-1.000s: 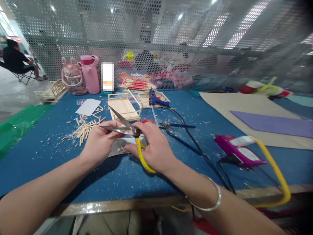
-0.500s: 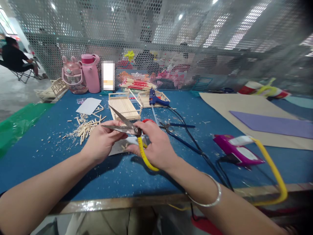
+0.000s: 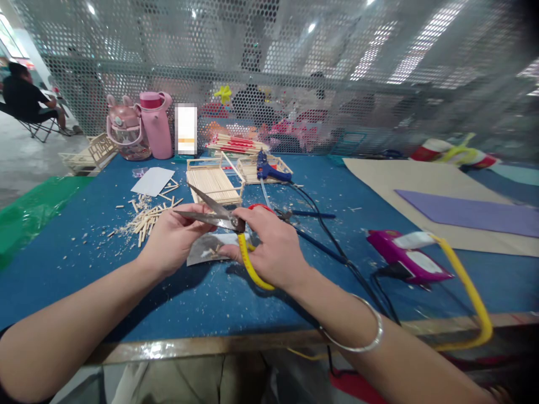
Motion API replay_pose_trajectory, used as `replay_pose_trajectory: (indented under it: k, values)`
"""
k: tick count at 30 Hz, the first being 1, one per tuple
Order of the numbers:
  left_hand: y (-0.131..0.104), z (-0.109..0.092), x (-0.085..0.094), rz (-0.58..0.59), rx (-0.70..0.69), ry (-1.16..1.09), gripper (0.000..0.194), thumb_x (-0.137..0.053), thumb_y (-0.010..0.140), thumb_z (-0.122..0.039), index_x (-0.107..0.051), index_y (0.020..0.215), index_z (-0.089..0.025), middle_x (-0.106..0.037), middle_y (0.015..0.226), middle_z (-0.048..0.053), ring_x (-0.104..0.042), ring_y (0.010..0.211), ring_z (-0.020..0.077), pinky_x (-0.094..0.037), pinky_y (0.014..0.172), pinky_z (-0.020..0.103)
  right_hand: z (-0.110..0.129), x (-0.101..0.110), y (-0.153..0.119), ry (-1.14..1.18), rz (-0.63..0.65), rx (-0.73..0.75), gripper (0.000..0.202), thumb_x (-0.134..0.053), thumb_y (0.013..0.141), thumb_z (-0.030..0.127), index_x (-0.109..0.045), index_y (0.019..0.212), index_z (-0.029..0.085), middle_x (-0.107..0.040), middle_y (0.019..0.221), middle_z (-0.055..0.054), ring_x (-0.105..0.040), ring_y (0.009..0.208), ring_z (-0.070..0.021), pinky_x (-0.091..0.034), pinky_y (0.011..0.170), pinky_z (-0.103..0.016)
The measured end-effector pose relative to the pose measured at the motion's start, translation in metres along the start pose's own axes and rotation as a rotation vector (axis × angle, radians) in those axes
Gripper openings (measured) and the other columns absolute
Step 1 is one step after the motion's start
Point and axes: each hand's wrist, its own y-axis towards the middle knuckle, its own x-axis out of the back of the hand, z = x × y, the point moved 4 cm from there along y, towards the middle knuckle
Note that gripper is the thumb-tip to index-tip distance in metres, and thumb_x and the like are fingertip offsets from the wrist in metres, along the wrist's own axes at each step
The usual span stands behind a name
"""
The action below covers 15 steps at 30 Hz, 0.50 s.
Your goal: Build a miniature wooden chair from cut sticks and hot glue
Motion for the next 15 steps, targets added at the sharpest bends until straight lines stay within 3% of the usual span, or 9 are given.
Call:
replay_pose_trajectory:
  k: [8,12,15]
  values:
    - [-0.001,-0.001,0.0,0.011,-0.066,0.103,0.003,-0.072,0.072,-0.022,-0.072,0.075,-0.02,-0.069,0.072,-0.002,-0.06,0.069,0.0091,-0.048,0.069,0.021,-0.002,-0.004,-0.001,0.155,0.03,-0.088,0.05,-0.059,0.077,0.056,-0.065,0.099,0.012,-0.068,0.081,-0.008,-0.062,0.074,-0.0184,-0.046,0.068,-0.029]
    - [-0.004,-0.006,-0.002,-0.011,-0.117,0.334,0.007,-0.068,0.075,-0.025,-0.069,0.072,-0.019,-0.067,0.068,-0.002,-0.058,0.063,0.0091,-0.047,0.063,0.021,-0.002,-0.012,0.003,0.631,0.063,-0.368,0.037,-0.068,0.073,0.048,-0.062,0.091,0.017,-0.06,0.068,0.001,-0.053,0.059,-0.0105,-0.041,0.055,-0.023]
    - [-0.008,-0.01,-0.007,0.039,-0.28,0.634,0.006,-0.066,0.077,-0.023,-0.069,0.076,-0.018,-0.07,0.072,0.001,-0.06,0.065,0.0115,-0.047,0.063,0.024,-0.001,-0.017,0.004,1.024,0.019,-0.551,0.035,-0.072,0.069,0.042,-0.056,0.091,0.021,-0.053,0.063,0.007,-0.046,0.05,-0.0056,-0.038,0.049,-0.02]
